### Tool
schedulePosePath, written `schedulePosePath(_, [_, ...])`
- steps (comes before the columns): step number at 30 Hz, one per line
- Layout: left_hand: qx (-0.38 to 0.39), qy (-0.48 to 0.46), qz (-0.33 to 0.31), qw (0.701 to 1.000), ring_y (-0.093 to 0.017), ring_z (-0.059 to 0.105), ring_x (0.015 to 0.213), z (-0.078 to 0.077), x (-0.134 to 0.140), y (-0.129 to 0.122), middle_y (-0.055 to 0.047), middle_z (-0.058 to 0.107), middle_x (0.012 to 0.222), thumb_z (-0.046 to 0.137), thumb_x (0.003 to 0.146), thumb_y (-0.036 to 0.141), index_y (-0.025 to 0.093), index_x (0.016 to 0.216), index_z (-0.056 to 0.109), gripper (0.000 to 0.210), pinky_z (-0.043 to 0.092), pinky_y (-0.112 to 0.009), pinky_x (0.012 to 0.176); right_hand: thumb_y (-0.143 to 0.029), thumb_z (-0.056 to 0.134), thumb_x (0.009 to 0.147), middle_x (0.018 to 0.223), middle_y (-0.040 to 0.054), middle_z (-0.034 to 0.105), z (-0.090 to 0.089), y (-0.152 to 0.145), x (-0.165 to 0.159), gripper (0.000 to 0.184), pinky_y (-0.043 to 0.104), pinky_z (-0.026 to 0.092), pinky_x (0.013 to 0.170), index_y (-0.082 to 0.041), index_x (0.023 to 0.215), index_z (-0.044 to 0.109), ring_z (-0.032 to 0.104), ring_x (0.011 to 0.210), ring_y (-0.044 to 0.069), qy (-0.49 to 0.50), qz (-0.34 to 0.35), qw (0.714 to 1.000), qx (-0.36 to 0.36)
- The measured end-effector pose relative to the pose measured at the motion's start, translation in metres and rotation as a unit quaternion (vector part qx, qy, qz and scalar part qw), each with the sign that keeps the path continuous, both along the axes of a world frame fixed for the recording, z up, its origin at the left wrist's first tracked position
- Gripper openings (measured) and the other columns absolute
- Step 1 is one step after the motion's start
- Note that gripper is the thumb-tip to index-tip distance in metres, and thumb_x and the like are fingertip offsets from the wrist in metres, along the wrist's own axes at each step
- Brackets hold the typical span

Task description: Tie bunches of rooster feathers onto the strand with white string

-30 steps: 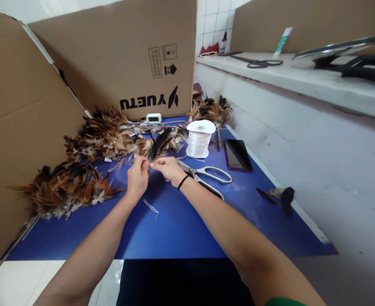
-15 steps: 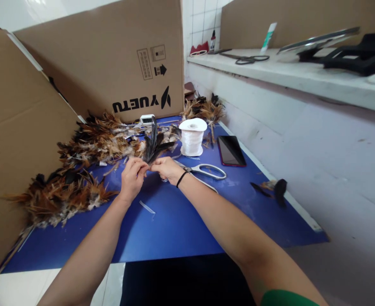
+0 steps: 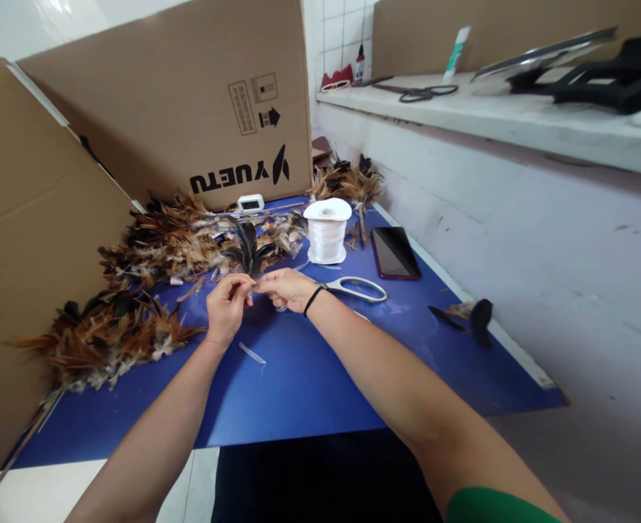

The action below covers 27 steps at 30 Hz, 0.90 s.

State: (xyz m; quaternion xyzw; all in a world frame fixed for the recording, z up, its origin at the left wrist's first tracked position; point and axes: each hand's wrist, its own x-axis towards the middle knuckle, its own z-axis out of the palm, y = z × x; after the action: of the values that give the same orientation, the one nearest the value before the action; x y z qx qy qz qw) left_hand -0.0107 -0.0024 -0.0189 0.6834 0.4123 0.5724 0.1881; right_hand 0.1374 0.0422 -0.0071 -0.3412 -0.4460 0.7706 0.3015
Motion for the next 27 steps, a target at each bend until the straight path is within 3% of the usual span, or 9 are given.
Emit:
schedulePosePath(4, [-0.066, -0.048, -0.003, 0.997, -0.006, 0.049, 0.050, 0.000, 0.002, 0.000, 0.000, 0.059, 0.072, 0.054, 0.086, 0.034, 0.017, 0.081, 0.058, 0.018, 0.040, -0.019, 0.051, -0.015, 0.069, 0.064, 0.037, -0.0120, 0.031, 0.000, 0.001, 0.001, 0.015, 0.016, 0.012, 0.035, -0.015, 0.063, 0.054, 0.019, 0.035, 0.001, 0.003, 0.007, 1.000, 0.001])
schedulePosePath(8, [-0.086, -0.023, -0.003, 0.996, -0.007, 0.046, 0.050, 0.001, 0.001, 0.002, 0.003, 0.054, 0.063, 0.053, 0.086, 0.033, 0.018, 0.078, 0.057, 0.017, 0.038, -0.019, 0.052, -0.013, 0.065, 0.065, 0.038, -0.0115, 0.031, 0.005, 0.000, 0.004, 0.010, 0.017, 0.012, 0.036, -0.014, 0.062, 0.056, 0.018, 0.036, 0.001, -0.030, 0.012, 0.999, 0.015])
schedulePosePath(13, [-0.105, 0.036, -0.009, 0.994, -0.007, 0.045, 0.051, 0.002, 0.000, 0.004, 0.005, 0.049, 0.058, 0.052, 0.085, 0.027, 0.018, 0.076, 0.055, 0.013, 0.037, -0.019, 0.053, -0.014, 0.062, 0.067, 0.042, -0.0081, 0.044, 0.012, -0.002, 0.010, 0.002, 0.019, 0.017, 0.036, -0.014, 0.066, 0.063, 0.024, 0.036, 0.003, -0.139, -0.015, 0.983, 0.120])
schedulePosePath(16, [-0.135, 0.024, -0.031, 0.990, -0.007, 0.044, 0.049, -0.001, -0.001, 0.007, 0.005, 0.050, 0.058, 0.052, 0.083, 0.025, 0.018, 0.075, 0.055, 0.012, 0.036, -0.019, 0.050, -0.012, 0.062, 0.066, 0.054, -0.0037, 0.059, 0.012, 0.002, 0.016, 0.006, 0.019, 0.035, 0.049, -0.014, 0.068, 0.068, 0.044, 0.047, 0.005, -0.193, -0.024, 0.949, 0.246])
schedulePosePath(18, [-0.156, 0.001, -0.046, 0.987, -0.006, 0.044, 0.048, -0.004, -0.002, 0.010, 0.004, 0.051, 0.060, 0.054, 0.082, 0.025, 0.017, 0.076, 0.055, 0.010, 0.035, -0.019, 0.048, -0.011, 0.062, 0.068, 0.064, -0.0012, 0.065, 0.011, 0.005, 0.020, 0.008, 0.020, 0.041, 0.061, -0.013, 0.069, 0.069, 0.054, 0.060, 0.009, -0.229, -0.019, 0.918, 0.322])
schedulePosePath(22, [-0.197, -0.057, -0.058, 0.977, -0.006, 0.044, 0.044, -0.010, -0.003, 0.016, 0.006, 0.053, 0.059, 0.061, 0.075, 0.025, 0.019, 0.080, 0.048, 0.015, 0.035, -0.018, 0.043, -0.014, 0.059, 0.075, 0.074, 0.0012, 0.069, 0.012, 0.008, 0.025, 0.011, 0.022, 0.042, 0.068, -0.015, 0.077, 0.070, 0.060, 0.072, 0.012, -0.325, -0.005, 0.843, 0.428])
schedulePosePath(27, [-0.221, -0.059, -0.049, 0.972, -0.006, 0.045, 0.040, -0.012, -0.003, 0.017, 0.007, 0.053, 0.054, 0.065, 0.071, 0.025, 0.020, 0.077, 0.042, 0.024, 0.034, -0.017, 0.041, -0.015, 0.055, 0.080, 0.086, 0.0025, 0.069, 0.025, 0.001, 0.029, 0.014, 0.021, 0.040, 0.071, -0.017, 0.082, 0.069, 0.061, 0.079, 0.013, -0.402, -0.001, 0.777, 0.484])
